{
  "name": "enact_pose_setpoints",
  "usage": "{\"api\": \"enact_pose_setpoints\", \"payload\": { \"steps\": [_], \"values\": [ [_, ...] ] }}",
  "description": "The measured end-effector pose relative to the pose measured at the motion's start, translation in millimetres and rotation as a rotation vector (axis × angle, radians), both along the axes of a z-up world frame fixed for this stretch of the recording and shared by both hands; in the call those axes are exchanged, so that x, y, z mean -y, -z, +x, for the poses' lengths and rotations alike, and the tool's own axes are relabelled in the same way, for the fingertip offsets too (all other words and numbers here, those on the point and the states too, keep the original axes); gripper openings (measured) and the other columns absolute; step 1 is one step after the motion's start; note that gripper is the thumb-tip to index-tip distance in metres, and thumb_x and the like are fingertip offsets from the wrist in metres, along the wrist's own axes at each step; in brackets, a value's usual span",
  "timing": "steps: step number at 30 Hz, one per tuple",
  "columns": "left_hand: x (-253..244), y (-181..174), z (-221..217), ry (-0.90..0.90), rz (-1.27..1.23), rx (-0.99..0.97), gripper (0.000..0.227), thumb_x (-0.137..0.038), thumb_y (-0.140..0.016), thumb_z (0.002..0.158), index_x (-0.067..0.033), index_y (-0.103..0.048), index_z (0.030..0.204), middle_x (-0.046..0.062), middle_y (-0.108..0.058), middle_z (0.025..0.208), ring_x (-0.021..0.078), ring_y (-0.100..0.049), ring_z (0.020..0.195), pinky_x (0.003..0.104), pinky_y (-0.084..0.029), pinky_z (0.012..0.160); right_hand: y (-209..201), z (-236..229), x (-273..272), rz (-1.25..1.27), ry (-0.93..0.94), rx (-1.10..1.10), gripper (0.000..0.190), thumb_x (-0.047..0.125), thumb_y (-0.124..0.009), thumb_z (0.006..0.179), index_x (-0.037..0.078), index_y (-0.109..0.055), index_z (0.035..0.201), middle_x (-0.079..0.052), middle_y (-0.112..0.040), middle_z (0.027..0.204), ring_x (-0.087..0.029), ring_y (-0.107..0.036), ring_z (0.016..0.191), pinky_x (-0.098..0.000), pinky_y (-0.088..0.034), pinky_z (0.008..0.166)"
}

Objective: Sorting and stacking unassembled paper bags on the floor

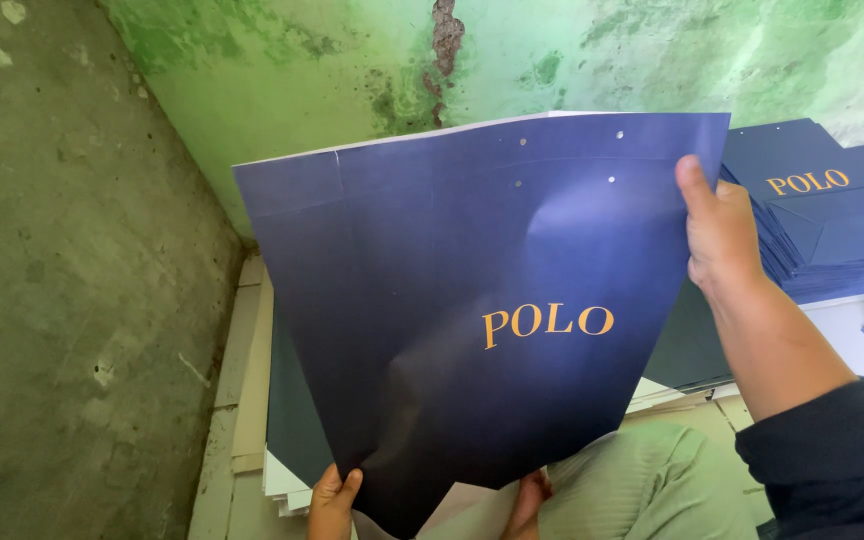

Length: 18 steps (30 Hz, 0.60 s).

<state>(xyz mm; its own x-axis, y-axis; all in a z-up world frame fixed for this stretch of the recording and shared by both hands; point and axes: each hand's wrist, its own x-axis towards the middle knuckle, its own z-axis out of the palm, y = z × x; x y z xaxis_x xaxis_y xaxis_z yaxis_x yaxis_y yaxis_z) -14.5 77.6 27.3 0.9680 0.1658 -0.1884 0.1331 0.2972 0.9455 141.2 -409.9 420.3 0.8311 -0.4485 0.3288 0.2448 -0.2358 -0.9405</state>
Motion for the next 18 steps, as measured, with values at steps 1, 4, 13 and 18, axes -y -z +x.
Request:
{"api": "enact_pose_setpoints", "payload": {
  "steps": [1,4,13,18],
  "values": [
    [-0.3,0.3,0.3,0.005,0.06,-0.009,0.038,0.004,-0.059,0.092,0.0075,-0.071,0.128,0.021,-0.081,0.119,0.0268,-0.075,0.106,0.037,-0.052,0.099,0.9,2.5,1.4,0.027,-0.005,-0.016,0.06,0.056,-0.064,0.098,-0.002,-0.067,0.116,-0.011,-0.067,0.118,-0.014,-0.061,0.103,-0.0241,-0.049,0.091],
    [2.6,-10.6,2.3,0.018,0.185,-0.036,0.036,-0.004,-0.062,0.092,0.0063,-0.071,0.126,0.017,-0.082,0.116,0.0235,-0.073,0.101,0.034,-0.051,0.096,5.8,6.0,9.1,0.123,-0.087,-0.044,0.072,0.065,-0.065,0.093,-0.002,-0.063,0.118,-0.017,-0.067,0.126,-0.019,-0.066,0.11,-0.0271,-0.051,0.094],
    [6.1,-5.0,7.8,-0.014,0.016,-0.017,0.047,-0.009,-0.064,0.092,0.0032,-0.062,0.137,0.01,-0.071,0.129,0.0194,-0.062,0.112,0.029,-0.043,0.102,99.5,11.2,7.9,0.083,-0.38,-0.273,0.033,0.02,-0.064,0.102,-0.002,-0.059,0.126,-0.014,-0.066,0.119,-0.018,-0.064,0.097,-0.027,-0.053,0.088],
    [9.2,-13.4,9.9,-0.078,-0.233,0.083,0.049,-0.001,-0.06,0.093,0.0042,-0.056,0.142,0.014,-0.064,0.139,0.0233,-0.058,0.123,0.033,-0.038,0.11,229.4,3.6,16.1,-0.064,-0.413,-0.651,0.026,0.019,-0.069,0.098,-0.001,-0.066,0.114,-0.015,-0.066,0.09,-0.022,-0.06,0.073,-0.0323,-0.048,0.066]
  ]
}}
